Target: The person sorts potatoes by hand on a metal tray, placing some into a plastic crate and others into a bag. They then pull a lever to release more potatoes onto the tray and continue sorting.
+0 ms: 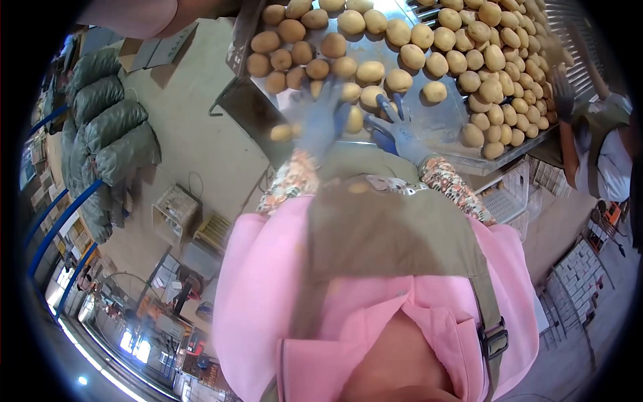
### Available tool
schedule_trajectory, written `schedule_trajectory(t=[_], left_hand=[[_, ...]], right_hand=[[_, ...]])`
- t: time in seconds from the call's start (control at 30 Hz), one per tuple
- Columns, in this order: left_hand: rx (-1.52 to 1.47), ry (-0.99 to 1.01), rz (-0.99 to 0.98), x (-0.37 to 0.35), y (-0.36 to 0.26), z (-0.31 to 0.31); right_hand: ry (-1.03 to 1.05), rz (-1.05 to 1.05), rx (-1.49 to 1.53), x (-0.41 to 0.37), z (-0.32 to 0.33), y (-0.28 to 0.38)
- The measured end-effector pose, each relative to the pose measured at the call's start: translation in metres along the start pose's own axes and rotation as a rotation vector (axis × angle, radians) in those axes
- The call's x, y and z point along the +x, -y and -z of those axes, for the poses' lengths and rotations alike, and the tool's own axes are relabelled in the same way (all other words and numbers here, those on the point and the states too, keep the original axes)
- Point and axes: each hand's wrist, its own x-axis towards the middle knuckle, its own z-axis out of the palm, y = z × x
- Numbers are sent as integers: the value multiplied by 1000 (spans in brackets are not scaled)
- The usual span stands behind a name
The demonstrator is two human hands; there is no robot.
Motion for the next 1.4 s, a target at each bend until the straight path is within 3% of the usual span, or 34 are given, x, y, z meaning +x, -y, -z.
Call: schedule_trajectory(t=[0.03,0.13,0.17,0.23,0.27,0.3,0.33,0.37,0.4,0.43,0.5,0.53,0.57,0.63,0.7,0.73,0.77,0.83,0.87,0.9,0.93,0.97,1.0,1.03,1.1,1.17,1.23,1.3,1.37,1.4], left_hand=[[-3,3,-4,-7,10,1],[148,-28,2,-28,34,0],[148,-29,0,-32,35,0],[-47,-38,201,-36,36,1],[22,-36,219,-37,34,4],[17,-35,207,-37,36,-1],[-17,-134,275,-40,40,-10],[-51,-231,345,-41,44,-14],[-70,-281,345,-40,47,-8],[-122,-253,403,-40,57,-7],[12,-264,344,-42,81,-2],[-73,-318,312,-42,96,3],[-158,-371,280,-41,109,10],[-91,-383,295,-37,120,22],[-20,-489,274,-25,128,30],[14,-513,242,-17,132,27],[12,-514,238,-5,123,35],[-87,-361,304,27,99,57],[-75,-391,326,38,98,35],[-70,-433,174,57,104,19],[-384,-351,329,63,79,14],[-583,-281,292,68,61,14],[-438,-293,265,68,35,21],[-49,-135,275,66,25,15],[48,-6,261,54,11,9],[62,-20,234,30,14,9],[79,-38,205,3,24,11],[15,34,354,-27,43,12],[-222,-91,418,-54,64,0],[-199,-130,427,-62,71,-3]], right_hand=[[1,-6,0,-1,-6,-3],[-216,-10,702,-2,-23,-13],[-218,-11,701,-3,-28,-19],[-483,-201,960,-4,-42,-31],[-398,-378,754,-6,-9,-26],[-406,-389,749,-8,-9,-28],[-407,-381,416,-12,-8,-33],[-396,-367,85,-17,-8,-39],[-353,-146,39,-22,-3,-48],[-351,-157,38,-21,-1,-53],[-26,-331,789,-13,17,-58],[110,-532,736,1,30,-62],[112,-535,739,14,37,-64],[-447,-364,741,35,42,-70],[-632,-234,175,67,33,-69],[-384,-285,162,81,29,-54],[20,-321,-71,92,21,-39],[-175,-303,9,102,9,0],[-86,-210,28,102,10,10],[4,-114,46,96,12,19],[5,-109,46,90,4,24],[-46,-32,76,83,-12,30],[-98,43,106,76,-23,35],[-98,44,104,69,-26,35],[-140,158,125,51,-24,26],[-156,192,159,34,-12,10],[-146,31,645,15,-3,-13],[-547,-150,691,-3,-12,-31],[-490,-415,644,-18,-7,-70],[-494,-419,641,-23,-13,-84]])
